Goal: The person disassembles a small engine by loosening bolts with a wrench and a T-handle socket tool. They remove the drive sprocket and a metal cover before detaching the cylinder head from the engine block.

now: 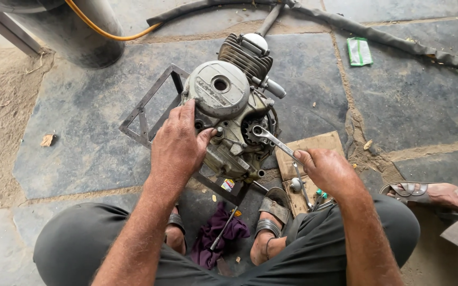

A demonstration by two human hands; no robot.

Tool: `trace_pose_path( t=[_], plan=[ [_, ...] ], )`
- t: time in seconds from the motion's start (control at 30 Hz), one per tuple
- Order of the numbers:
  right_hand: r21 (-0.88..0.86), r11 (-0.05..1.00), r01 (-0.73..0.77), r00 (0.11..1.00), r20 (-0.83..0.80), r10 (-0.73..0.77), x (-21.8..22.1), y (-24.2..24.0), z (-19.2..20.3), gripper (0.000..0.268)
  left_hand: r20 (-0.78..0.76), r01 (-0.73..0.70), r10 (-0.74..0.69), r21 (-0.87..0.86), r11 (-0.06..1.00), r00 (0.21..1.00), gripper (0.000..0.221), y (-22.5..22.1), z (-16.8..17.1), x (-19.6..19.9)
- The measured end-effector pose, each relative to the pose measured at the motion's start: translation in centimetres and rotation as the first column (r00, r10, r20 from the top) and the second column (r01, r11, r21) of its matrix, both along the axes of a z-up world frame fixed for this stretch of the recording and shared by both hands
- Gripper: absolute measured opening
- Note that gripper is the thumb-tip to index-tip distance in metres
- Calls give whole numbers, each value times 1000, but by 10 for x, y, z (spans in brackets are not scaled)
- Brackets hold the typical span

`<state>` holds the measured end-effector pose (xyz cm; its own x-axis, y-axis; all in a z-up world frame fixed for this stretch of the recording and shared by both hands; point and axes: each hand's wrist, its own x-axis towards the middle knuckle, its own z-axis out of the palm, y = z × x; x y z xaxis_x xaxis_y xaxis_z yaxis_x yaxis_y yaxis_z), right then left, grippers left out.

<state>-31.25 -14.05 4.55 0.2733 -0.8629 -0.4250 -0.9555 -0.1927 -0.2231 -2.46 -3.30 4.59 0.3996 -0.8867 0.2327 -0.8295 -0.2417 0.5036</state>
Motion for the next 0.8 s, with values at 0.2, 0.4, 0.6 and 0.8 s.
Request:
trace_pose_path(
  t=[0.2, 0.4, 0.6, 0.8],
  plan=[
    [21, 1000, 22, 1000, -20, -22, -2, -8, 0, 57, 7, 5, -5, -8, 1000, 1000, 77, 0, -6, 1],
    [-52, 997, 51, 998, 29, -50, 3, -2, 9, 51, 9, 15, -14, -6, 1000, 1000, 78, 1, -7, 0],
    [-31, 999, 15, 998, -64, -17, 4, 6, 7, 52, 13, 3, -2, -19, 1000, 1000, 78, 1, -5, -1],
    [133, 991, -1, 982, 185, -24, 9, 20, 4, 36, 15, 10, -9, -31, 999, 1000, 77, 2, -3, -2]
  ],
)
